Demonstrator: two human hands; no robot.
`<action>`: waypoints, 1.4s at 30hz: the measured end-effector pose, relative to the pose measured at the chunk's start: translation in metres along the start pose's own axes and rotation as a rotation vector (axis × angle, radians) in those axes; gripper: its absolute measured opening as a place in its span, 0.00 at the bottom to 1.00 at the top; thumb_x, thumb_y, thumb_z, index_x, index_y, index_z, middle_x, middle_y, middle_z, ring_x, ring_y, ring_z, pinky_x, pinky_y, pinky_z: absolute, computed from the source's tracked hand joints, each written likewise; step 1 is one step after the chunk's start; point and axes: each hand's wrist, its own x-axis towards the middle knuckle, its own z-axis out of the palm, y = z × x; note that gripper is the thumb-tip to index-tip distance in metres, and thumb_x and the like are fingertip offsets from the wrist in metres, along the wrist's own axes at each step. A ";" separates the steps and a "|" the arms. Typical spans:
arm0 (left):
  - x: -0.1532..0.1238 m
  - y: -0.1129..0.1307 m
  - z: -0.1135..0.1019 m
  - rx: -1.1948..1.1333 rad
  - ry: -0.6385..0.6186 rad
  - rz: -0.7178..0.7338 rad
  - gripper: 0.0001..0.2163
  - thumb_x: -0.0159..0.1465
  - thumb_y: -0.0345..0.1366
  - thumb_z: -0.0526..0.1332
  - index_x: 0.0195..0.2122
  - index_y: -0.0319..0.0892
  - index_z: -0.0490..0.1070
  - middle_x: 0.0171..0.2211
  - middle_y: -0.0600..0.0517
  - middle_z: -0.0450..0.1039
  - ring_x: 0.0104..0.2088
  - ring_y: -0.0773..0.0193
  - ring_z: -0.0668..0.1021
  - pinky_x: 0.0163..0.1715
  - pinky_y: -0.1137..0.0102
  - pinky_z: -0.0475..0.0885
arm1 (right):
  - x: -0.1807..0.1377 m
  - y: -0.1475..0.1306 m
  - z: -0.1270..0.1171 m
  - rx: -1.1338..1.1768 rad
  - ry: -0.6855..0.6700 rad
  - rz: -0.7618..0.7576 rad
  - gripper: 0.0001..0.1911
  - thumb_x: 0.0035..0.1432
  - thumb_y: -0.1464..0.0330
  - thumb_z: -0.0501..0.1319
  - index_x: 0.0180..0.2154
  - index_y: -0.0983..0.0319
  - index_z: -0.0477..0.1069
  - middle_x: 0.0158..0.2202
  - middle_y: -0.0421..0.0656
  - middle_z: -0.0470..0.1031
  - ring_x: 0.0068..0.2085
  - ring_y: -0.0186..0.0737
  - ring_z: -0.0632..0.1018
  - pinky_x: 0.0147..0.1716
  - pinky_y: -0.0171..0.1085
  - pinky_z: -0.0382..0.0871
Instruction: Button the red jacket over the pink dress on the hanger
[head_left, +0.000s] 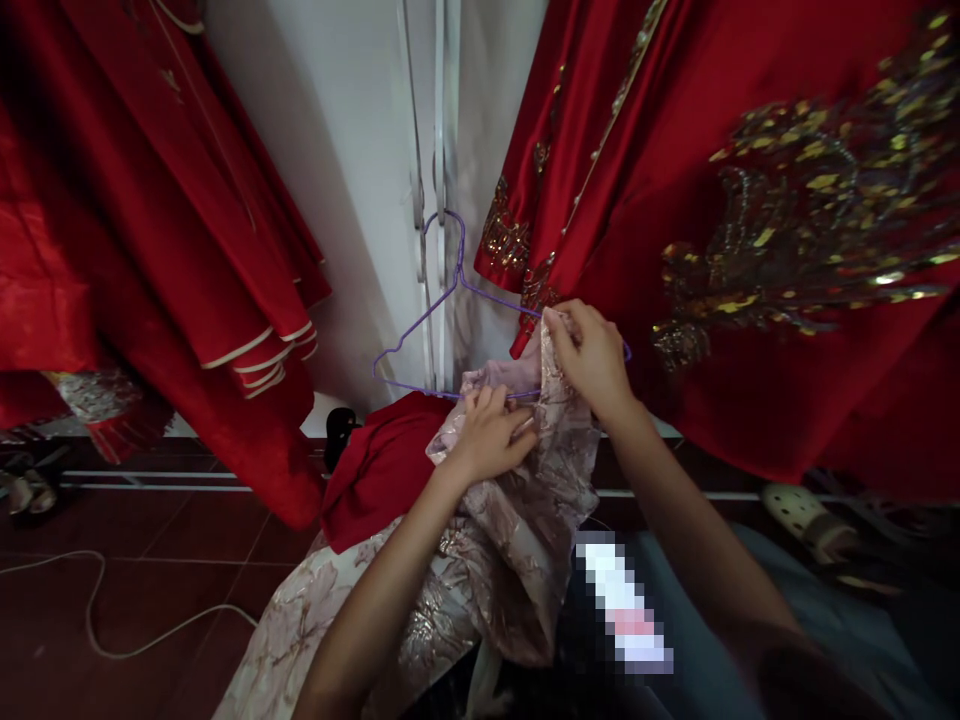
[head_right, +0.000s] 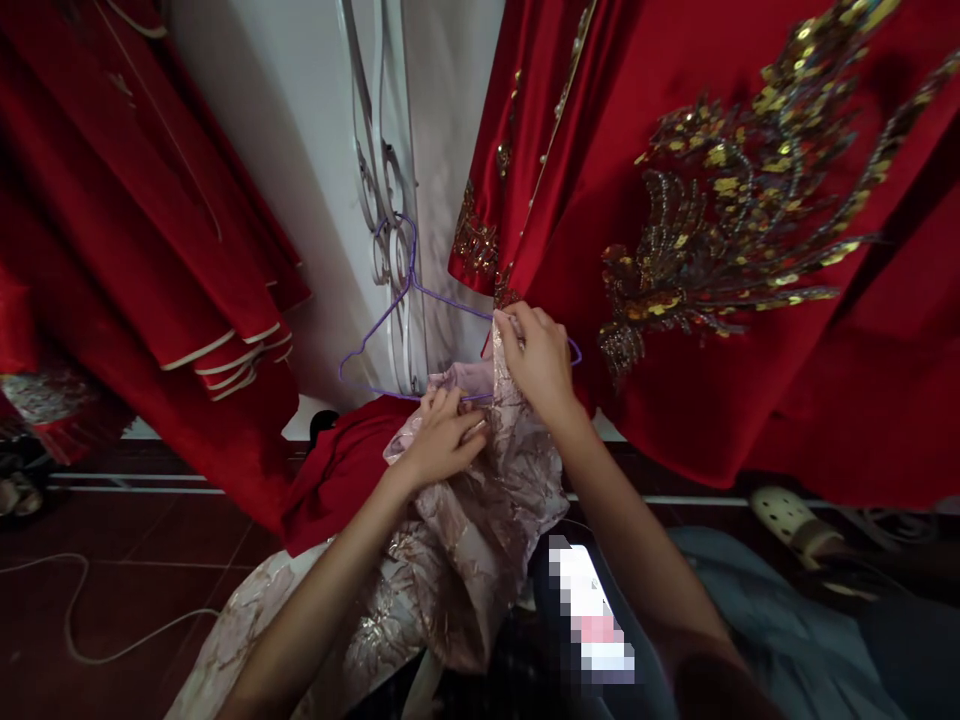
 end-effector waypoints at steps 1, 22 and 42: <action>0.002 0.002 0.003 -0.014 0.009 -0.006 0.09 0.62 0.41 0.54 0.31 0.44 0.69 0.38 0.46 0.62 0.44 0.55 0.65 0.48 0.55 0.59 | 0.002 -0.003 0.005 -0.008 -0.004 0.024 0.17 0.63 0.56 0.48 0.38 0.58 0.70 0.34 0.46 0.72 0.39 0.47 0.72 0.43 0.47 0.61; -0.125 -0.196 -0.055 0.091 0.282 -0.611 0.12 0.62 0.44 0.54 0.34 0.45 0.74 0.54 0.47 0.64 0.53 0.52 0.65 0.55 0.55 0.56 | 0.028 0.021 -0.001 0.014 -0.019 -0.017 0.18 0.59 0.53 0.53 0.30 0.57 0.72 0.29 0.44 0.75 0.35 0.45 0.73 0.42 0.46 0.59; -0.092 -0.206 -0.079 0.039 0.389 -0.572 0.11 0.57 0.46 0.60 0.29 0.45 0.76 0.42 0.49 0.74 0.44 0.58 0.73 0.50 0.63 0.62 | 0.032 0.024 -0.005 -0.009 -0.010 -0.057 0.20 0.59 0.51 0.51 0.32 0.58 0.73 0.26 0.43 0.75 0.30 0.43 0.74 0.38 0.43 0.61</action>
